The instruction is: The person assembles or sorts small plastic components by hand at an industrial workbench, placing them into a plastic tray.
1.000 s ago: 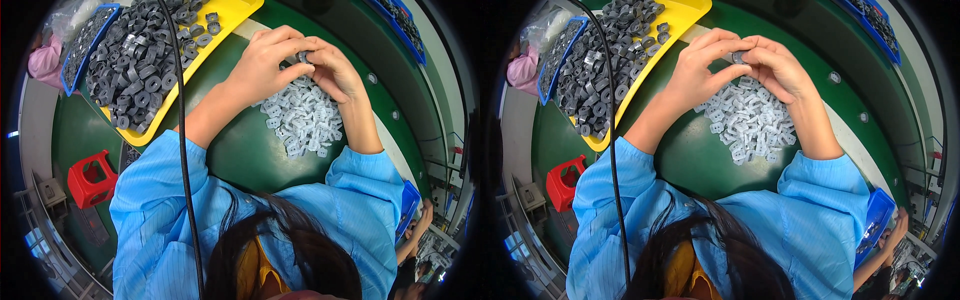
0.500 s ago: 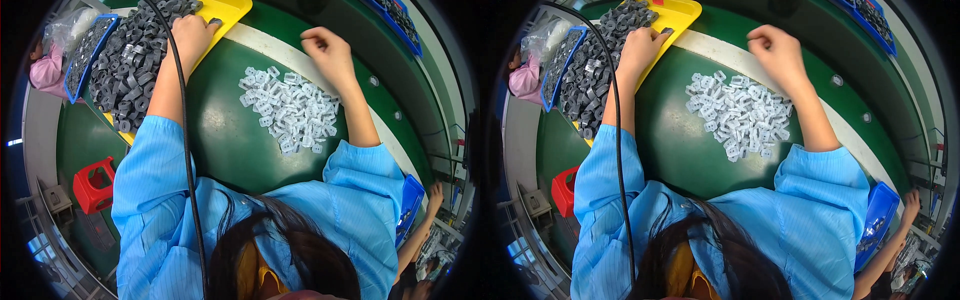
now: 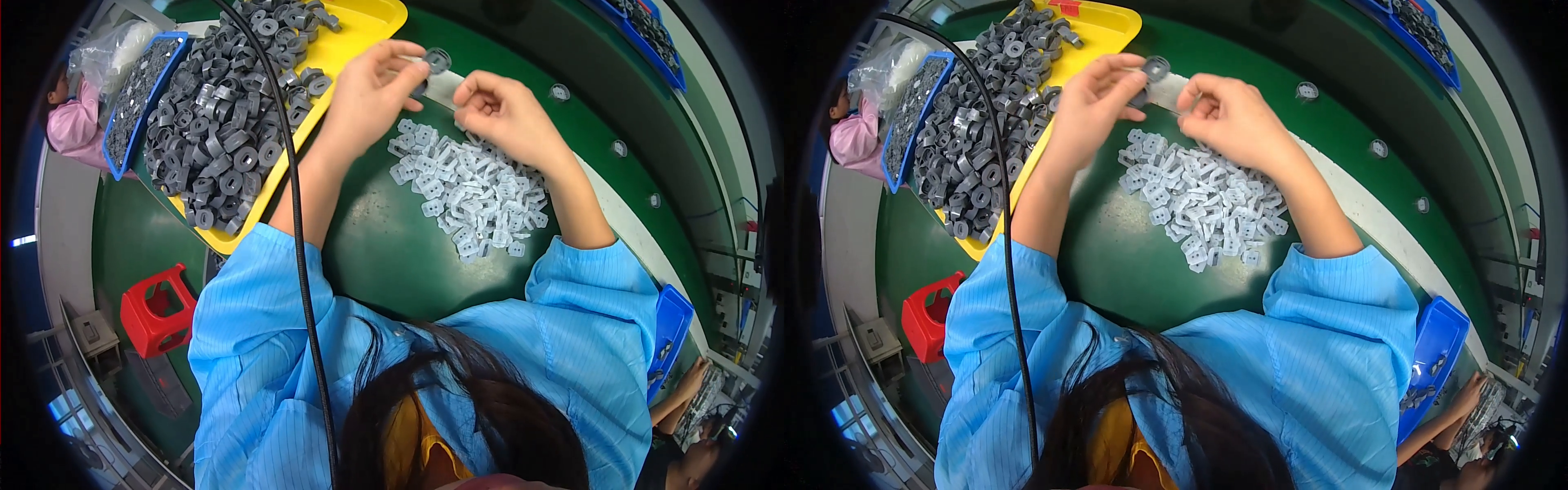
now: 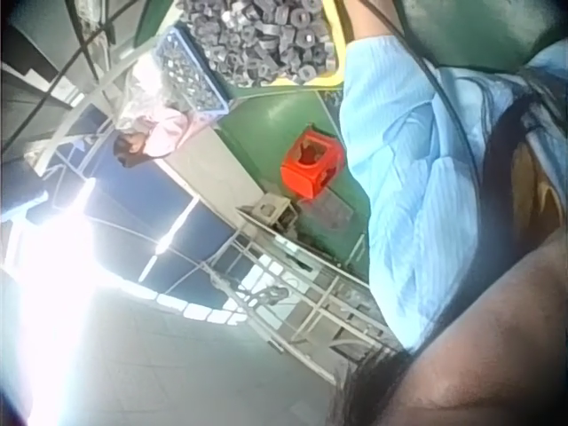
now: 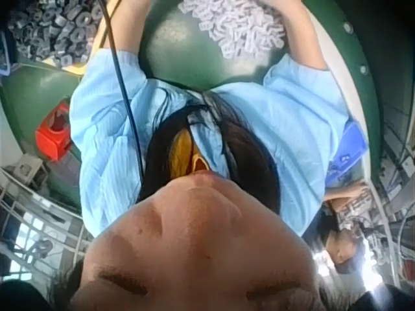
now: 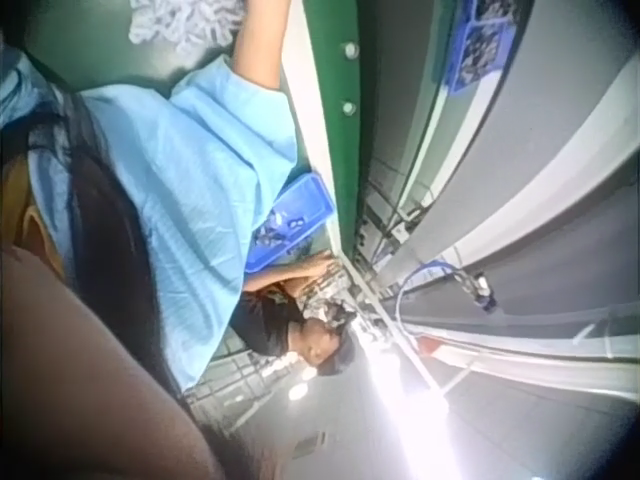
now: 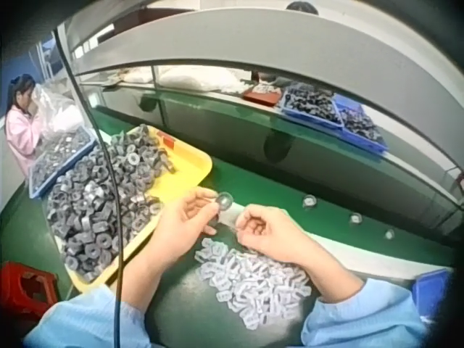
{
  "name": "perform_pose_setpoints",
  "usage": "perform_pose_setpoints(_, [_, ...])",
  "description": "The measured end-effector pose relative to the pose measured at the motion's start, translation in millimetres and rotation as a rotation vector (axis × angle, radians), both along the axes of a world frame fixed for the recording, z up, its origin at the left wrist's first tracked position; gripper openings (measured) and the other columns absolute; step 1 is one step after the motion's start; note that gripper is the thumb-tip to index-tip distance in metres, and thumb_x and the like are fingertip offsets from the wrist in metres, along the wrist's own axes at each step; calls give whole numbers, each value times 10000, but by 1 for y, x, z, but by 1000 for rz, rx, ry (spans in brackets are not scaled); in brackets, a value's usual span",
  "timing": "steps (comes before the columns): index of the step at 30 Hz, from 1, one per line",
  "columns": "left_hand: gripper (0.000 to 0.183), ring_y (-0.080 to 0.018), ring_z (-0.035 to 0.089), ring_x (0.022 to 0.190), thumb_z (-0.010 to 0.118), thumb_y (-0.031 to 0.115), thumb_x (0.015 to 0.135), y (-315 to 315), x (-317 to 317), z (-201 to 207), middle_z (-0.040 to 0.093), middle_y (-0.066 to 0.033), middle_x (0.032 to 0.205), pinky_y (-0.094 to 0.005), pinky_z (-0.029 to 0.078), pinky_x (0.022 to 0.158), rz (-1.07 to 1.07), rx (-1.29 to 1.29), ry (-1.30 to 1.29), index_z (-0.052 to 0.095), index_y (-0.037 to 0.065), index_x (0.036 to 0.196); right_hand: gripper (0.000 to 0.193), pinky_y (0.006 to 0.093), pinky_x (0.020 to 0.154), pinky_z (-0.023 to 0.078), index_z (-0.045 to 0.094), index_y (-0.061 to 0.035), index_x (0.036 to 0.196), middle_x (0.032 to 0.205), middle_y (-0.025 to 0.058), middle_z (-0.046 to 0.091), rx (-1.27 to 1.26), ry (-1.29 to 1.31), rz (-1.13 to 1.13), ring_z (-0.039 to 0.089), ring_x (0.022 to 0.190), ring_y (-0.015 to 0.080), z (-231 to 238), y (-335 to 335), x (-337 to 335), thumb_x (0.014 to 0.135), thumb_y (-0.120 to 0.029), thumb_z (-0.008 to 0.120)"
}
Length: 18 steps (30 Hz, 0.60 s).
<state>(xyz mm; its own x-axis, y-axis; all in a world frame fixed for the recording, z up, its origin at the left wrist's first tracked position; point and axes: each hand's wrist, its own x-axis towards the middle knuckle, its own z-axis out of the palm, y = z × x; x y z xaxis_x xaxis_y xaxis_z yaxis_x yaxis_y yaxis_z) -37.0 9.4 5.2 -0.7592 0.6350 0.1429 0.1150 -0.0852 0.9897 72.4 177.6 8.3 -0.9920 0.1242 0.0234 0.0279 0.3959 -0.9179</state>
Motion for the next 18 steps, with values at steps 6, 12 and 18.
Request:
perform_pose_setpoints(6, [317, -133, 611, 905, 603, 68, 888, -3, 11, -8, 629, -82, 1022, -265, 522, 816, -121, -13, -228, 548, -31, 1184, 218, 186, 643, 498, 658, 22, 1027, 843, 63, 676, -584, -22, -126, 611, 717, 79, 12, 1, -4, 838, -84, 679])
perform_pose_setpoints(12, [362, -144, 599, 961, 575, 0, 870, 5, 13, -12, 603, -108, 1090, -289, 515, 883, -138, 31, -240, 527, -59, 1224, 174, 216, 627, 487, 698, 7, 919, 742, 48, 672, -44, 168, -287, 602, 673, 78, 4, 0, -4, 810, -129, 694])
perform_pose_setpoints(18, [304, -141, 590, 988, 533, -38, 876, 4, 19, -17, 604, -101, 1107, -294, 510, 903, -127, -53, -63, 564, -61, 1178, 183, 252, 596, 470, 705, -6, 828, 682, 46, 656, 210, 61, -277, 580, 606, 94, 9, -6, 1, 761, -176, 716])
